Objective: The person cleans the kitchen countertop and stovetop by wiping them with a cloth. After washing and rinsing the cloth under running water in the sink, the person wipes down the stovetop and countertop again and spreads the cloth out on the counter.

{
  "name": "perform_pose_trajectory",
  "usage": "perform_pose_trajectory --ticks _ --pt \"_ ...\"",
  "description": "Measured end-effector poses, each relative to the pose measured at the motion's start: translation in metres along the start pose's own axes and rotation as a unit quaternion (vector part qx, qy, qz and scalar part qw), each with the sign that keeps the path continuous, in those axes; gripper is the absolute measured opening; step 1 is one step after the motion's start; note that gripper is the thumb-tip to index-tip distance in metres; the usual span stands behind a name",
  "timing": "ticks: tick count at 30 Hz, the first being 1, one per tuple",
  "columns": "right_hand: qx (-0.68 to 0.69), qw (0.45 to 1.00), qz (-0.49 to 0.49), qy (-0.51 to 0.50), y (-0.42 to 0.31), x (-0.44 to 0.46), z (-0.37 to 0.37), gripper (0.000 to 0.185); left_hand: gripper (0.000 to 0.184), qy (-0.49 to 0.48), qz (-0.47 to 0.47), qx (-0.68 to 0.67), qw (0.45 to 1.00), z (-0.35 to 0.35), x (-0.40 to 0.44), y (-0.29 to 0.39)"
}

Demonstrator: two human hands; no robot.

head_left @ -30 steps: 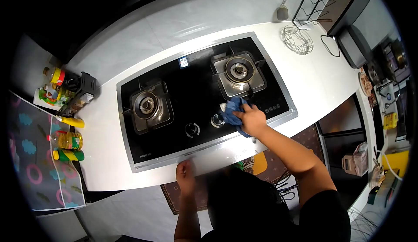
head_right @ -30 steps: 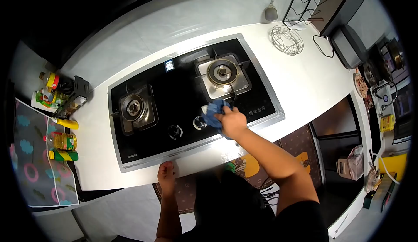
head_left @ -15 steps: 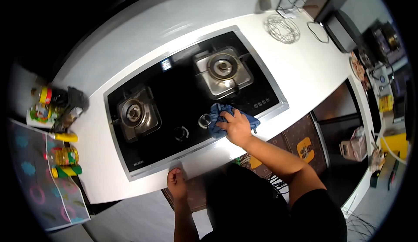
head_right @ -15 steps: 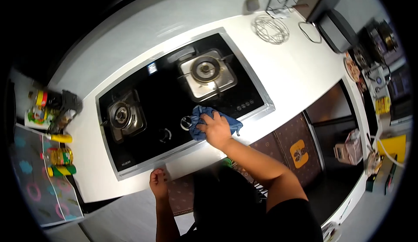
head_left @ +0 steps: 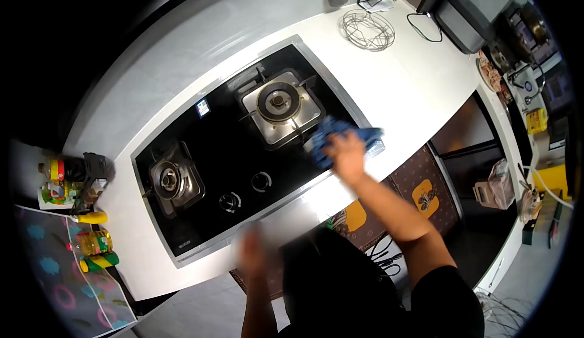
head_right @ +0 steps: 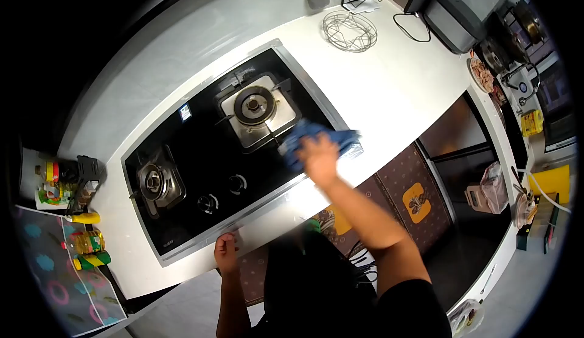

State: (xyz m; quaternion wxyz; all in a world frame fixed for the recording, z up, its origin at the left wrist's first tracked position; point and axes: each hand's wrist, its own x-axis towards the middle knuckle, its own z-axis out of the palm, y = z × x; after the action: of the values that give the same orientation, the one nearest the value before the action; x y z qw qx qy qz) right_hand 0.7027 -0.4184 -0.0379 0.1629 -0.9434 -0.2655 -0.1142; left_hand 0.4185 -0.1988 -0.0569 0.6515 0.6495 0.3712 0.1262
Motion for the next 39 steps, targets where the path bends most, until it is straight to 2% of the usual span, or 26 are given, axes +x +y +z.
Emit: perform_pose_trajectory --ticks 1,3,5,6,8,11,13,16,17,19,21,23,25,28,32,35,37,38,39 --pt "0.027 0.998 -0.029 -0.058 -0.028 -0.007 0.002 0.021 0.014 0.003 0.033 0.042 0.999 0.007 -0.002 -0.001" --pt "0.071 0.992 -0.097 -0.051 -0.074 -0.019 0.012 0.028 0.014 -0.01 0.085 0.089 0.992 0.02 0.006 -0.001" --pt "0.093 0.981 -0.161 -0.05 -0.082 -0.019 -0.001 0.027 0.015 -0.035 0.111 0.094 0.989 0.028 0.019 0.008" --pt "0.122 0.976 -0.157 -0.09 -0.066 -0.016 0.007 0.03 0.015 -0.046 0.118 0.092 0.988 0.031 0.025 0.013" --pt "0.105 0.986 -0.112 -0.071 -0.028 -0.003 0.013 0.033 0.015 -0.068 0.14 0.081 0.985 0.041 0.038 0.025" --pt "0.056 0.995 -0.037 -0.075 0.029 0.028 -0.013 0.043 0.015 -0.098 0.048 0.044 0.993 0.056 0.036 0.07" --pt "0.02 0.997 0.047 -0.062 0.05 0.043 -0.024 0.046 0.014 -0.094 0.129 0.143 0.977 0.045 0.045 0.029" --pt "0.004 0.998 0.052 -0.035 0.049 0.037 -0.029 0.045 0.014 -0.143 0.173 0.279 0.934 0.036 0.049 0.021" --pt "0.022 0.995 0.059 -0.076 0.041 0.029 -0.034 0.046 0.014 -0.151 0.179 0.285 0.93 0.04 0.05 0.025" --pt "0.035 0.996 0.009 -0.079 0.037 0.004 -0.038 0.046 0.013 -0.148 0.19 0.262 0.935 0.049 0.046 0.033" --pt "0.015 0.994 -0.001 -0.104 0.028 -0.006 -0.057 0.048 0.014 -0.138 0.177 0.221 0.949 0.06 0.046 0.033" --pt "0.08 0.99 -0.004 -0.115 0.03 0.0 -0.067 0.047 0.015 -0.138 0.159 0.204 0.956 0.077 0.048 0.033" --pt "0.068 0.99 -0.026 -0.123 0.05 0.017 -0.052 0.045 0.016 -0.143 0.183 0.207 0.95 0.103 0.05 0.053" --pt "0.115 0.985 -0.017 -0.127 0.075 0.063 -0.029 0.044 0.023 -0.108 0.155 0.193 0.963 0.154 0.068 0.061" --pt "0.119 0.991 0.012 -0.065 0.098 0.125 -0.008 0.046 0.039 0.036 0.067 0.212 0.974 0.219 0.094 0.073" --pt "0.114 0.992 0.007 -0.056 0.106 0.144 -0.005 0.044 0.045 0.09 0.092 0.261 0.957 0.253 0.108 0.097" --pt "0.117 0.991 -0.022 -0.062 0.111 0.137 -0.011 0.045 0.045 0.131 0.099 0.317 0.934 0.271 0.113 0.114" --pt "0.135 0.986 -0.036 -0.094 0.116 0.128 -0.012 0.046 0.034 0.117 0.064 0.324 0.937 0.273 0.12 0.118" --pt "0.128 0.985 -0.059 -0.102 0.119 0.116 -0.017 0.047 0.031 0.147 0.139 0.337 0.92 0.274 0.122 0.116"
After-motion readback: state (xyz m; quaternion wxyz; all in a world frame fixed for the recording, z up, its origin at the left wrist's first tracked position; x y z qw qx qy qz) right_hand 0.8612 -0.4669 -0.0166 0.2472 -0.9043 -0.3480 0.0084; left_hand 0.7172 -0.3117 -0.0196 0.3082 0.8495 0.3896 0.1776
